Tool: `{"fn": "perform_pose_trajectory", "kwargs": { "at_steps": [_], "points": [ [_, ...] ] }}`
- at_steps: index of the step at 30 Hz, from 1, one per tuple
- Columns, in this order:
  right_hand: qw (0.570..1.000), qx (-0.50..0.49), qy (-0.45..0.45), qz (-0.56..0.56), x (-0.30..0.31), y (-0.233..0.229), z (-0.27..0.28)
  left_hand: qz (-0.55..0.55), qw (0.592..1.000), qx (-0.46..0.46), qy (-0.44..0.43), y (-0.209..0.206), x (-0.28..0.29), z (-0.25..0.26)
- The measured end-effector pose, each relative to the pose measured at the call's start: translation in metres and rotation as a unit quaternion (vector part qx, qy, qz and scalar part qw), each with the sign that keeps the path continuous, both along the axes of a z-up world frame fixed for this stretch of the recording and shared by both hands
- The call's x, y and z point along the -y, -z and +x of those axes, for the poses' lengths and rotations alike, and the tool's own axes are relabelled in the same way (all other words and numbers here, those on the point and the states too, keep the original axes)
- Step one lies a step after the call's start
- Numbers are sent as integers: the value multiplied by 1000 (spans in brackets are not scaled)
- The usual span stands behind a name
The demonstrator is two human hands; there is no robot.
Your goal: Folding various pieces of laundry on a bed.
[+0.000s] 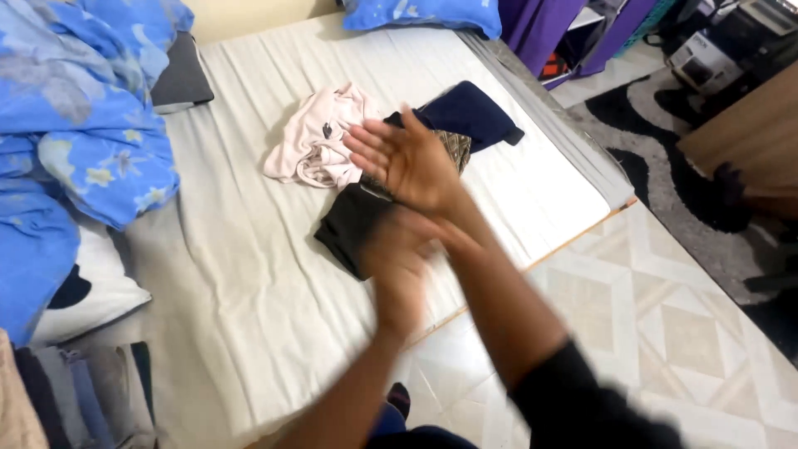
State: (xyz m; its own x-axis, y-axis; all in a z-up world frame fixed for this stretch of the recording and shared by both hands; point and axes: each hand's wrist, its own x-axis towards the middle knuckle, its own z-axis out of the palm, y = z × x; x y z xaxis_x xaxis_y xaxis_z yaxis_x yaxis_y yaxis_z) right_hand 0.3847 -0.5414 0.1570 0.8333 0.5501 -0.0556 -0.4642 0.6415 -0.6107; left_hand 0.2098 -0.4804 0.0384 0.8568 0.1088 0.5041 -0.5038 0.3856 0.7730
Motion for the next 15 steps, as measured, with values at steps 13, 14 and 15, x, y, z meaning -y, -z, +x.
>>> {"fn": "perform_pose_trajectory", "kwargs": {
  "at_steps": [13,14,15],
  "points": [
    [961,48,274,-10,-28,38,-35,-770,590,-230,80,15,-30,361],
    [942,87,308,-103,-29,31,-35,-769,591,-226,91,14,-22,379],
    [912,124,338,-194,-30,25,-35,-768,592,-222,103,13,-14,397]
  ]
}}
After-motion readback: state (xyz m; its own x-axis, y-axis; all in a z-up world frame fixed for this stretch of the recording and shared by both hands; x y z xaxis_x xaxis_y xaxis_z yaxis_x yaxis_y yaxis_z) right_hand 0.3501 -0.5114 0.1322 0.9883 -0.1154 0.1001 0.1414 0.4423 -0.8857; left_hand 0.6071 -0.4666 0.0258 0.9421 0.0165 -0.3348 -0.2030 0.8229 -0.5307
